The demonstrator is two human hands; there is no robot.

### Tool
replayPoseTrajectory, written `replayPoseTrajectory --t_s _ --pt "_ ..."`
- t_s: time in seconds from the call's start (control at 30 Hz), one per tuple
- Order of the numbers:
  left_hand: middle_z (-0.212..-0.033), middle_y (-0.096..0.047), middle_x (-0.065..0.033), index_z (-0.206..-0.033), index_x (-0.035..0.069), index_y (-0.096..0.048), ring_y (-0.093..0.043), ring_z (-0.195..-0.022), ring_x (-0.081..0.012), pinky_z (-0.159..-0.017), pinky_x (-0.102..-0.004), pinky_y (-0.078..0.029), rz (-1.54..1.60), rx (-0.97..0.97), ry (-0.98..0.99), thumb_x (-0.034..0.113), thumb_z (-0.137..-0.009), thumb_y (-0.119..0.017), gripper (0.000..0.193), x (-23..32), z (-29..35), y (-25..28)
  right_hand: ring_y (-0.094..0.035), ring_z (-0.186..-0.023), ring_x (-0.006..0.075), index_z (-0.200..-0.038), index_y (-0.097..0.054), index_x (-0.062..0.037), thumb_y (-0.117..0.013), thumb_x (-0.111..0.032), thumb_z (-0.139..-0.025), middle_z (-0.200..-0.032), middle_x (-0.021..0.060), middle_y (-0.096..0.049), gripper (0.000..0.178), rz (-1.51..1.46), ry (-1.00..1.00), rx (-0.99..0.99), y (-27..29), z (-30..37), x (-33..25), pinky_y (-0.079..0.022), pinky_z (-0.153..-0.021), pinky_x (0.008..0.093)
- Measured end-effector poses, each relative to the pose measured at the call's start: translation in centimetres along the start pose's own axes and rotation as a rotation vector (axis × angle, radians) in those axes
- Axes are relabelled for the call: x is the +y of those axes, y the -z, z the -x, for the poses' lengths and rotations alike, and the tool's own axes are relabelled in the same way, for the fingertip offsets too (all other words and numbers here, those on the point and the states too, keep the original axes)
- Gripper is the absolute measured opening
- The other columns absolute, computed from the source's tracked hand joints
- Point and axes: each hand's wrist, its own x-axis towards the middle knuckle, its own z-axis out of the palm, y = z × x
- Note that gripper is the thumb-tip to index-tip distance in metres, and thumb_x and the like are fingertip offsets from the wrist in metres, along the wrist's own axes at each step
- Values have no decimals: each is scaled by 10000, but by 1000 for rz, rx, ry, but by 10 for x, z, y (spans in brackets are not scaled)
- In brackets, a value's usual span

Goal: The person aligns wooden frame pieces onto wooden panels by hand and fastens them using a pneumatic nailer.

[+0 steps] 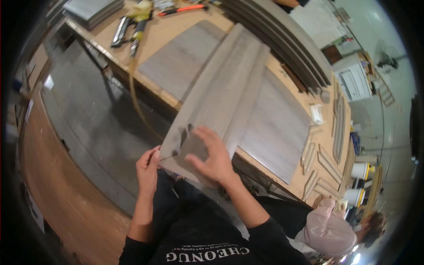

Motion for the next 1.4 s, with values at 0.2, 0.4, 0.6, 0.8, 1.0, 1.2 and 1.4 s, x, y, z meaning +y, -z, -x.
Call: replayPoseTrajectory --t_s 0.2,0.4,0.6,0.8,1.0,1.2,1.4 --pt "-891 -647 -39 -1232 25 -554 -578 -816 -85 -748 -222 -470 37 -215 -138 61 -837 -641 405 -9 18 36 -417 -1200 338 -1210 -516 -115 -799 -261 -609 -1297 130 -436 680 31 72 -238 -38 24 -35 -353 -977 437" --pt "-930 -678 -78 -1117 -3 -633 -596 -792 -72 -721 -212 -487 -98 -172 -257 -38 -783 -651 336 -14 11 37 -424 -1182 336 -1255 -514 -152 -791 -206 -612 -1314 132 -426 702 92 136 -170 -45 29 -29 -348 -971 435" --pt "-961 -683 -96 -1060 -6 -661 -620 -827 -97 -744 -223 -504 -81 -216 -212 -40 -759 -672 303 -14 3 41 -440 -1168 332 -1202 -571 -141 -795 -187 -605 -1292 132 -457 639 101 155 -153 -45 29 -27 -360 -960 430" --pt "-888 -690 -110 -1057 5 -663 -609 -750 -84 -686 -215 -486 -269 -142 -291 -29 -747 -686 312 -5 12 42 -460 -1149 330 -1195 -585 -146 -800 -186 -589 -1279 127 -472 644 55 175 -126 -53 30 -27 -377 -940 433" --pt "-821 -668 -111 -1052 2 -659 -591 -722 -114 -663 -232 -458 -427 -96 -290 22 -757 -675 296 9 13 32 -467 -1156 345 -1160 -596 -102 -766 -196 -617 -1259 165 -489 576 38 149 -89 -46 27 -26 -385 -951 441" --pt "-1001 -612 -75 -1098 -34 -610 -578 -892 -150 -761 -269 -480 -168 -196 -70 88 -856 -562 276 11 -1 31 -420 -1201 368 -1069 -573 -26 -709 -200 -632 -1241 191 -465 490 -122 148 -2 -73 32 -8 -350 -1002 452" --pt "-981 -611 -141 -1065 -66 -596 -565 -896 -215 -770 -312 -462 -323 -346 -47 182 -872 -596 315 23 -7 37 -427 -1169 353 -995 -619 -78 -763 -260 -542 -1275 169 -441 509 46 206 75 -106 22 14 -350 -988 444"
